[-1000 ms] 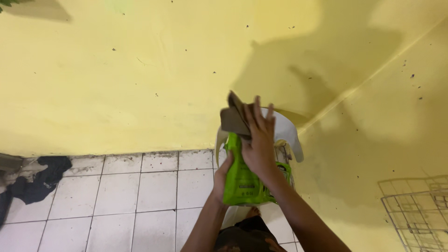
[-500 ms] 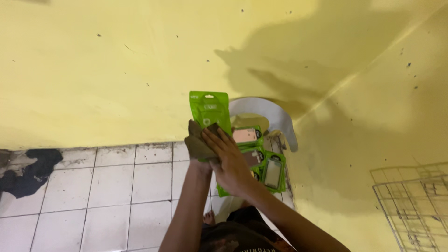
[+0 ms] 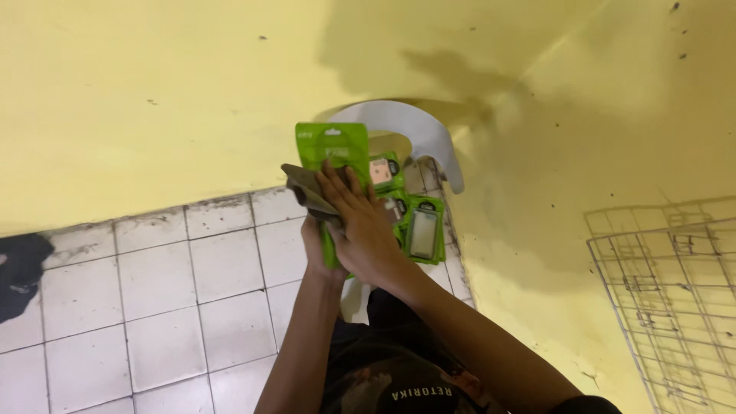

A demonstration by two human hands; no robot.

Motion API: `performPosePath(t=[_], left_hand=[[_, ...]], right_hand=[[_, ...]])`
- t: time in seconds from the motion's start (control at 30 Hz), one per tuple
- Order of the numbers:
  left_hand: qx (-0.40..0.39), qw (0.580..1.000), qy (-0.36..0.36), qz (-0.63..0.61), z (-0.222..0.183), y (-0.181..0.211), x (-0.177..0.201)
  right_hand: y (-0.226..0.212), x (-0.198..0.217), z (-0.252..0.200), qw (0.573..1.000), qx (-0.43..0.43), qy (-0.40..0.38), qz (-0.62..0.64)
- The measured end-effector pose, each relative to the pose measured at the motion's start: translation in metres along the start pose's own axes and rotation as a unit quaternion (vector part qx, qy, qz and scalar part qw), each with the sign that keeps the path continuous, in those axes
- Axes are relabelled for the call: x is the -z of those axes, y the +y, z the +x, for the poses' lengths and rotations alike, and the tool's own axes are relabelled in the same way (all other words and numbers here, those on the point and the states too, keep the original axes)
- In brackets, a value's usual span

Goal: The person repeatedly picks up packaged phone cases from a white plastic chair and hangs them on a wall-mounted wire grid display. The person handles multiple cases of different colors and designs, placing them one by one onto hooks on the grid.

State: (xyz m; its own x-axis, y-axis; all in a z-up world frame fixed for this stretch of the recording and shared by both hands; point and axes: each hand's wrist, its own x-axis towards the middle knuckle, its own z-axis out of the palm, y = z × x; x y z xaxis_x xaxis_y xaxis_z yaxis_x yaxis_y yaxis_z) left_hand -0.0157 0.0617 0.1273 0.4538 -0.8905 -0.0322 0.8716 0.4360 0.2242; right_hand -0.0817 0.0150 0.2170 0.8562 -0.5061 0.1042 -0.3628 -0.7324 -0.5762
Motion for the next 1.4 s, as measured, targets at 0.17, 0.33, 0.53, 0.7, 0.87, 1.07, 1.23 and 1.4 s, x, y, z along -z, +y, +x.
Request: performPosePath(t=[0.17, 0.33, 0.53, 0.7, 0.87, 1.07, 1.23, 1.4], left_hand=[[0.049, 0.994, 0.097, 0.027, 0.006, -0.022, 0.003], [0.122, 0.970, 0.197, 0.075, 0.009, -0.060, 0.036], [0.106, 0.955, 0.273, 0.033, 0.019, -0.092, 0.094], [0.066, 0.947, 0.315, 0.005, 0.024, -0.107, 0.123], [-0.004, 0.943, 0.330, -0.041, 0.008, -0.124, 0.138], [-0.030, 0.947, 0.310, -0.075, -0.019, -0.127, 0.136], [-0.037, 0.932, 0.345, -0.104, -0.038, -0.125, 0.136], [-0.073, 0.948, 0.308, -0.039, -0.062, -0.123, 0.146]], right_hand=[[0.058, -0.029, 0.030, 0.998, -0.048, -0.002, -0.028], [0.183, -0.047, 0.082, 0.942, -0.286, -0.083, 0.158], [0.347, -0.095, 0.076, 0.909, -0.355, -0.171, 0.136], [0.422, -0.176, 0.063, 0.988, -0.123, -0.096, -0.010], [0.429, -0.207, 0.039, 0.974, -0.045, -0.182, -0.130], [0.417, -0.220, 0.010, 0.952, 0.059, -0.236, -0.186], [0.408, -0.220, 0.005, 0.934, 0.047, -0.283, -0.214], [0.375, -0.203, 0.004, 0.958, 0.042, -0.222, -0.176]])
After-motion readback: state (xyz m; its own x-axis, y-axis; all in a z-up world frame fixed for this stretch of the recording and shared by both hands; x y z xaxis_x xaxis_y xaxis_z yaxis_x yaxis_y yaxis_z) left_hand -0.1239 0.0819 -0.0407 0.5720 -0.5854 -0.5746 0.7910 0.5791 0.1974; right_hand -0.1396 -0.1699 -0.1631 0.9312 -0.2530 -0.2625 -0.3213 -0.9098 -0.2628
